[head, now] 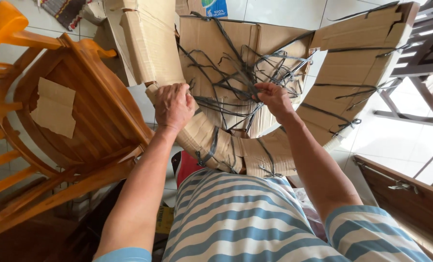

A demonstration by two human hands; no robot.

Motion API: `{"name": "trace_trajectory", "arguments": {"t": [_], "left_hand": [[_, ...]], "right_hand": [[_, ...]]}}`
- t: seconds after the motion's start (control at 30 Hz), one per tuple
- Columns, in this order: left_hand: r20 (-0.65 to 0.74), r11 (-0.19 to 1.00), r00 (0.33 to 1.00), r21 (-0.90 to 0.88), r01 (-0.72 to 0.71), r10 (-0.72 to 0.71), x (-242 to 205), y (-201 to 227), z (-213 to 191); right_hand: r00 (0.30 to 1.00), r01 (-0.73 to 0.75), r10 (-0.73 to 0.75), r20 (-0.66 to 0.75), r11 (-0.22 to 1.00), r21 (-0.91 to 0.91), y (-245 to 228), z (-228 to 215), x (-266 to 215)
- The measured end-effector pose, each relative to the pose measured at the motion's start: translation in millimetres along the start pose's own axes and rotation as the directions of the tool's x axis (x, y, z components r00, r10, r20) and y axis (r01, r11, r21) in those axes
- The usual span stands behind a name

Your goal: Tying black plastic strips around a cardboard-wrapped furniture frame to secure it.

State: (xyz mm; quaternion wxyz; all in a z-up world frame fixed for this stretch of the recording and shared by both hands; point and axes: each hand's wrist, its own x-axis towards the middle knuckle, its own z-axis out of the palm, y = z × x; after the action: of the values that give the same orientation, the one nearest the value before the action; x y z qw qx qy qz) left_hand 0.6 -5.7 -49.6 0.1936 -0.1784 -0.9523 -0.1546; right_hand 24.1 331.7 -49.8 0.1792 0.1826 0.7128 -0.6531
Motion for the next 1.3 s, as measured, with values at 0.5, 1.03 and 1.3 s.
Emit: {"name": "trace_trajectory", "arguments": {"t": [0.5,1.03,1.3], "left_hand": [[0.796,0.089,0.245,-0.235,0.968,-0.553,-4,160,65],[0.675,-0.207,0.152,-0.421,0.883,-0.722,-21,196,59],[0.689,0.133,0.388,-0.395,0.909,-0.612,5,247,5]], "right_hand": [[0.94,0.205,-0.13,0.316,0.955,-0.215,-18,-21,-27],[0.972,0.16,0.032,0.232,0.633,-0.757,31,-47,-20],[0.906,0.256,-0.077,0.415,0.883,-0.393,-20,-8,-31]]}}
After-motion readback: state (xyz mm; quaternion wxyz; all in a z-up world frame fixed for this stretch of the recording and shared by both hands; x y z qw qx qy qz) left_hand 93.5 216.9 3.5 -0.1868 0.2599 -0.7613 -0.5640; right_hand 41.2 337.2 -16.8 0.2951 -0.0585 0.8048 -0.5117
